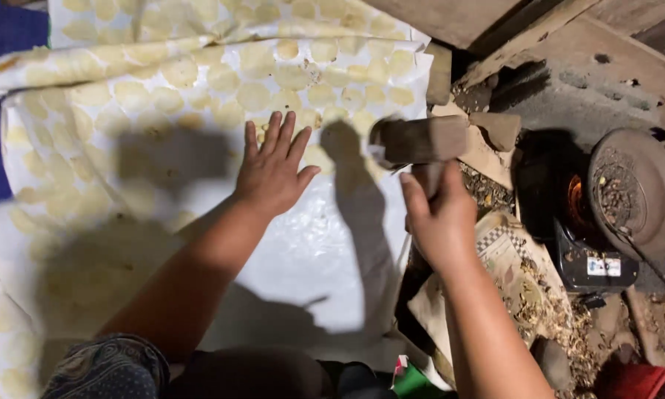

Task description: Cracking nuts with a stone and using a wooden mallet to process them on a cloth

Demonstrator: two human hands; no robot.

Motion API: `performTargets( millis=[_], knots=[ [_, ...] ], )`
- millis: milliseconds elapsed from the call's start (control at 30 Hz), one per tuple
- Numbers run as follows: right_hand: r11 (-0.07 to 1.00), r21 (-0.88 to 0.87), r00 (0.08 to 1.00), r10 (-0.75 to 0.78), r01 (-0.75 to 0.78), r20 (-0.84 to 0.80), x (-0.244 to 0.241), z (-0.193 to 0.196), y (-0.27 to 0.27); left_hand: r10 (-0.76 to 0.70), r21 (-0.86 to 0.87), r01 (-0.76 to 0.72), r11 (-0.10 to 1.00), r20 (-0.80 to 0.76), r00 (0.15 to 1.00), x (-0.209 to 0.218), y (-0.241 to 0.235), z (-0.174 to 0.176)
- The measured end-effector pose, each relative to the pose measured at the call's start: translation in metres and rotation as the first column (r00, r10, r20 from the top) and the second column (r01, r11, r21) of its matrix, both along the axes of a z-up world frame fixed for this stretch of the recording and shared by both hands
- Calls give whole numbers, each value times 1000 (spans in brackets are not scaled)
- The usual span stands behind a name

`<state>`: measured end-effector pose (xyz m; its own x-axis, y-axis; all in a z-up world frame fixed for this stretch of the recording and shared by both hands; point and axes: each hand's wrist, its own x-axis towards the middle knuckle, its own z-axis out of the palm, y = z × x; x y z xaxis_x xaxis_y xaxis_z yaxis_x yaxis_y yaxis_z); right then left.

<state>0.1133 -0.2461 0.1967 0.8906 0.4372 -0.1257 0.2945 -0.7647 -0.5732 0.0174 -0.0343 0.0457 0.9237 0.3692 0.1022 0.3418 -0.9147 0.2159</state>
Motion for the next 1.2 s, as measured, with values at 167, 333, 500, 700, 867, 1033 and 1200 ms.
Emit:
performTargets(
  millis=[167,333,500,700,867,1033,1200],
  knots=[
    [988,146,967,-85,51,238,12,-58,8,159,2,-162,987,182,970,30,0,-16],
    [981,-178,997,80,-82,-15,28,-129,16,132,77,-192,978,486,864,22,45,-33],
    [981,-106,979,150,-165,-136,48,-70,20,125,115,-198,973,456,881,10,66,-56],
    [971,-222,990,59,-87,-129,23,-102,28,138,70,-156,985,213,967,14,41,-17],
    [994,-98,988,40,-56,-151,31,-56,22,-9,-90,56,994,450,893,13,-38,-27],
    [968,240,952,-7,-69,305,-2,9,-9,25,-104,23,994,440,898,21,-43,-10],
    [983,182,906,-97,23,413,-1,-104,-5,33,-77,2,997,445,895,14,-23,-17]
  ],
)
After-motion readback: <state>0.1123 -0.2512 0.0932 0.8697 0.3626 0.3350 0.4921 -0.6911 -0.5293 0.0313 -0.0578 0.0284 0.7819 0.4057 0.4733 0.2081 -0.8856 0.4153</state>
